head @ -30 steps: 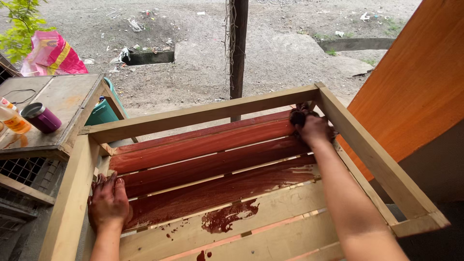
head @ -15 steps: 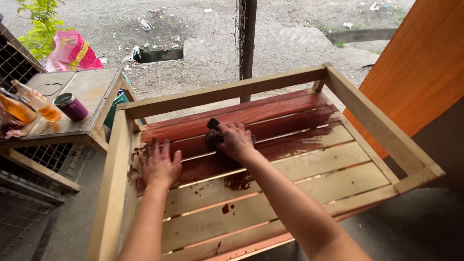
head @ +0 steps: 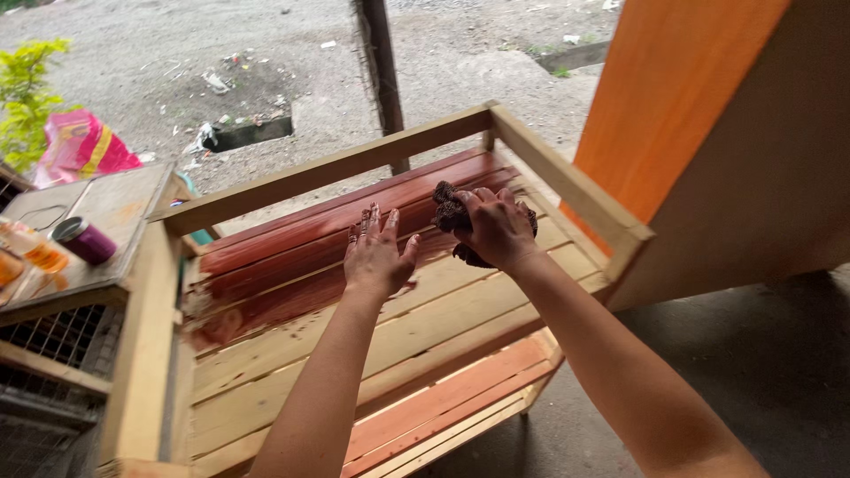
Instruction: The person applies a reddish-brown wood stain to a slatted wooden frame and to the interior panels of a wooden cabinet. They rub the stain by hand using a dark absorbent pad, first coating the frame's slats, then reaching inside the cabinet to wipe its walls and shelf, then returning to cover the remaining bare slats and edges of the frame.
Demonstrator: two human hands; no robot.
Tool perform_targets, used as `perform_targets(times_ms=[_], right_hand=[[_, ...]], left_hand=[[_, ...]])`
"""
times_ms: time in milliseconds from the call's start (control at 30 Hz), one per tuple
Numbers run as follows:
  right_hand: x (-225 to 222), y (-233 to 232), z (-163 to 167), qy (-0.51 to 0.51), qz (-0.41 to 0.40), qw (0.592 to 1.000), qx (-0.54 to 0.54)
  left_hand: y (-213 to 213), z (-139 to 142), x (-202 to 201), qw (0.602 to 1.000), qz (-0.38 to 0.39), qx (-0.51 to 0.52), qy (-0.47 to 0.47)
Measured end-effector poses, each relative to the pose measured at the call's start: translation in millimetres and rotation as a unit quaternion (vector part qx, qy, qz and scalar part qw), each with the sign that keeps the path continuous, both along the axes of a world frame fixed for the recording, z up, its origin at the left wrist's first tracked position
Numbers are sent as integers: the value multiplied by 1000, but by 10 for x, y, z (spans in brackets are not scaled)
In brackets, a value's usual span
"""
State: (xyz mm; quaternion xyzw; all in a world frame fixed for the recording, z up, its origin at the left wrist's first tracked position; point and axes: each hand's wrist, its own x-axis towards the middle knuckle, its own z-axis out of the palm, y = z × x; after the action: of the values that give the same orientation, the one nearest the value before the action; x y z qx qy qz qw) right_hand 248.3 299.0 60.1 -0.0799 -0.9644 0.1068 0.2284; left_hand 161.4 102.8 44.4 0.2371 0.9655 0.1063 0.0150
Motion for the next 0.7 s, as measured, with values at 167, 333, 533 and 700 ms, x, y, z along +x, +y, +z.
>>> perform_targets(times_ms=[167,333,533,700], right_hand=[[722,1095,249,37,-11,999,13],[1365,2343,570,81,7,996,22],[1890,3527,669,87,1,996,11],[1791,4182,392,59,-33,998,-13]], left_hand=[[1130,178,557,997,-39,54,48],[2440,469,1038,989,-56,114,80],[3928,580,1606,989,-54,129,45],[4937,283,1666,985,-70,145,55]])
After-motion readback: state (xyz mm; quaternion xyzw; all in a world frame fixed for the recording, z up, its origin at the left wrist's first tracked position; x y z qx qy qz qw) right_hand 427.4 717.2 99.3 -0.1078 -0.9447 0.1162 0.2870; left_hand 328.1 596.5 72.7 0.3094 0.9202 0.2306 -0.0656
